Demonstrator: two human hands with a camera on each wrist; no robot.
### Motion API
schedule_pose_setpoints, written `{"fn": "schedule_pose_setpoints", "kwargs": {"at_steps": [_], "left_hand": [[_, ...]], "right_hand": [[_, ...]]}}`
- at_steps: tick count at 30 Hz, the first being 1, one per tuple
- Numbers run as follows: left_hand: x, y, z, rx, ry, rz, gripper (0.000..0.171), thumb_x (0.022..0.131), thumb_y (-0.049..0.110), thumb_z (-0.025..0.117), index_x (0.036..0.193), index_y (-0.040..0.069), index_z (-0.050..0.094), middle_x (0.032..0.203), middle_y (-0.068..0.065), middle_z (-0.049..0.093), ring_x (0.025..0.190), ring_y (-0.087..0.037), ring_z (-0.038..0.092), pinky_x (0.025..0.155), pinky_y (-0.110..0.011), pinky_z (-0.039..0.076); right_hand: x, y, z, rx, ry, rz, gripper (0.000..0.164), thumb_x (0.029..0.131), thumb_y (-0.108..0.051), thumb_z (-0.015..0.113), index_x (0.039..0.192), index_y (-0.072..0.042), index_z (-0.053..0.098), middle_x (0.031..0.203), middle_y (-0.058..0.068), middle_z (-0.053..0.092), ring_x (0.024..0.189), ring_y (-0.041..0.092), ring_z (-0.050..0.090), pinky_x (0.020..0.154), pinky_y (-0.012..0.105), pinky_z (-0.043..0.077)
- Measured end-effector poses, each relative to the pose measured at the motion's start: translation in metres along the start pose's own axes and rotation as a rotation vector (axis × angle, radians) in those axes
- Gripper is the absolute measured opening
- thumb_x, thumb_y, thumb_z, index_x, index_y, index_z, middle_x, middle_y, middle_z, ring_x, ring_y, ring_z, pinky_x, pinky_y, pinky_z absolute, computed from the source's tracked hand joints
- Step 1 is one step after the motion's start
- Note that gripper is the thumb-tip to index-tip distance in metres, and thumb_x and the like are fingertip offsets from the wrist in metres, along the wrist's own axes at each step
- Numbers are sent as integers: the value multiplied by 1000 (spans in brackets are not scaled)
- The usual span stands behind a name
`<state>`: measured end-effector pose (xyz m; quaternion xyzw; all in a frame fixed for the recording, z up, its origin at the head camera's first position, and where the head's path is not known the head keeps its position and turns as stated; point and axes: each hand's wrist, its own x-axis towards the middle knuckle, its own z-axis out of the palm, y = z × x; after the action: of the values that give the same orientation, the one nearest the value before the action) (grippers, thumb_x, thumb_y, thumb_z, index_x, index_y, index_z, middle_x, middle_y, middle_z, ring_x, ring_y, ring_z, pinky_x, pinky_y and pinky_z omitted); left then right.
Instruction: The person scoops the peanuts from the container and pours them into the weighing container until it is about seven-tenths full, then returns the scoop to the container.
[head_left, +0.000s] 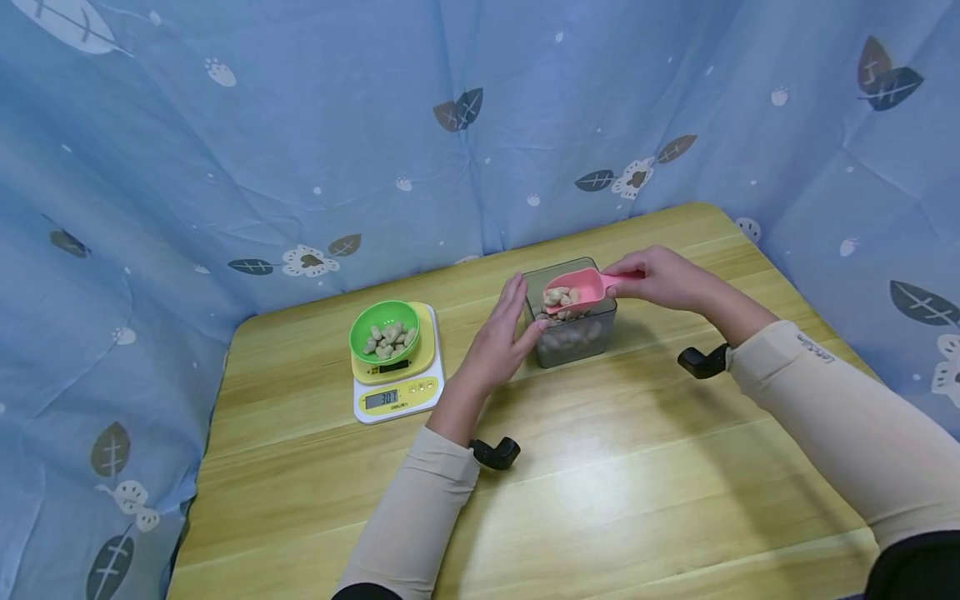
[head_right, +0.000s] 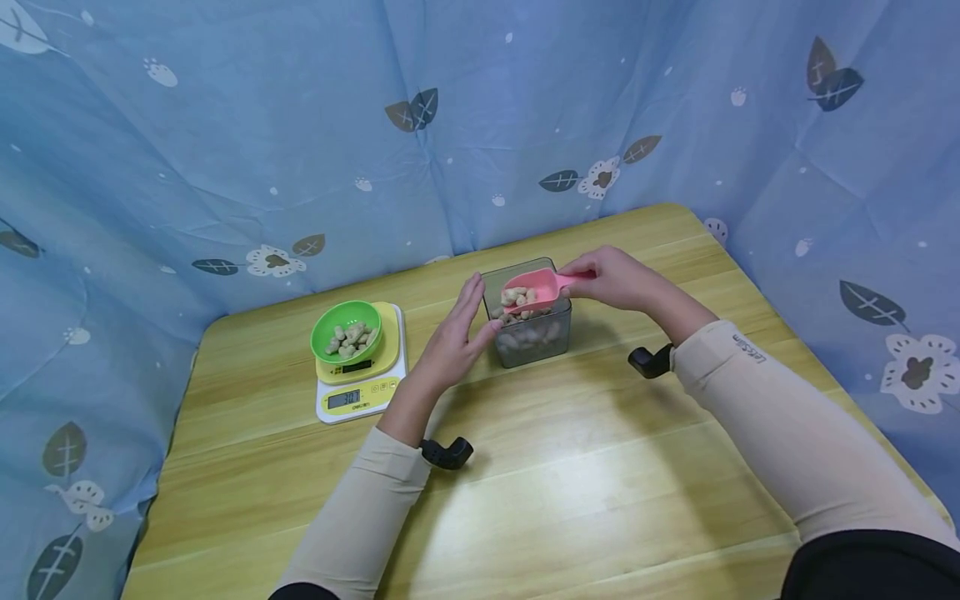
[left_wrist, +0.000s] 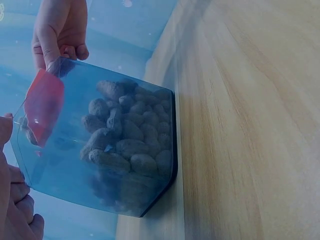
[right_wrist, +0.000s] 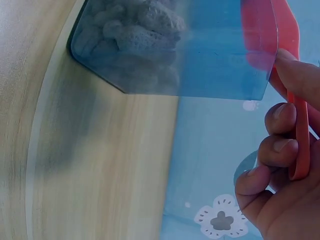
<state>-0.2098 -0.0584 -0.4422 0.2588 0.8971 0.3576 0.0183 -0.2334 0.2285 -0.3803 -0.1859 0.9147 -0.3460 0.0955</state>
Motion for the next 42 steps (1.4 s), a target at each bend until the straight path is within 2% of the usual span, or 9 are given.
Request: {"fn": "schedule_pose_setpoints", "kwargs": {"at_steps": [13,22,30,35,42], "left_hand": [[-2,0,-3,-4,10,5,78,101,59,36,160,14,11,165,13,-4,152,-8,1,123,-39,17],[-2,2,-5,-15,14,-6,72,103,49,40,159,13,12,165,14,-4,152,-8,0,123,-40,17],[-7,-2,-20,-5,29,-46,75,101,60,34,160,23,6,164,16,-6,152,-8,0,123,-41,16],[-11,-5,-29,-19,54,-64,72,103,50,41,160,22,7,165,14,-4,152,-10,2,123,-42,16],[-17,-13,-40,-12,68,-81,75,101,59,35,160,22,7,165,14,-4,152,-10,1,124,-43,16]], "right_hand": [[0,-4,-1,35,-8,48,36,96,-24,65,127,-6,67,126,16,67,109,28,63,89,47,52],[1,-9,-4,52,2,52,38,96,-28,65,127,-5,67,126,16,67,106,26,63,85,42,52],[8,-24,-10,43,3,68,42,95,-33,65,129,-8,66,127,14,66,90,23,55,74,36,44],[12,-32,-12,34,-5,74,45,95,-38,64,131,-10,65,127,13,66,85,22,52,73,37,42],[21,-42,-7,37,6,33,39,95,-35,66,126,-11,69,110,11,71,62,19,34,59,33,34]]}}
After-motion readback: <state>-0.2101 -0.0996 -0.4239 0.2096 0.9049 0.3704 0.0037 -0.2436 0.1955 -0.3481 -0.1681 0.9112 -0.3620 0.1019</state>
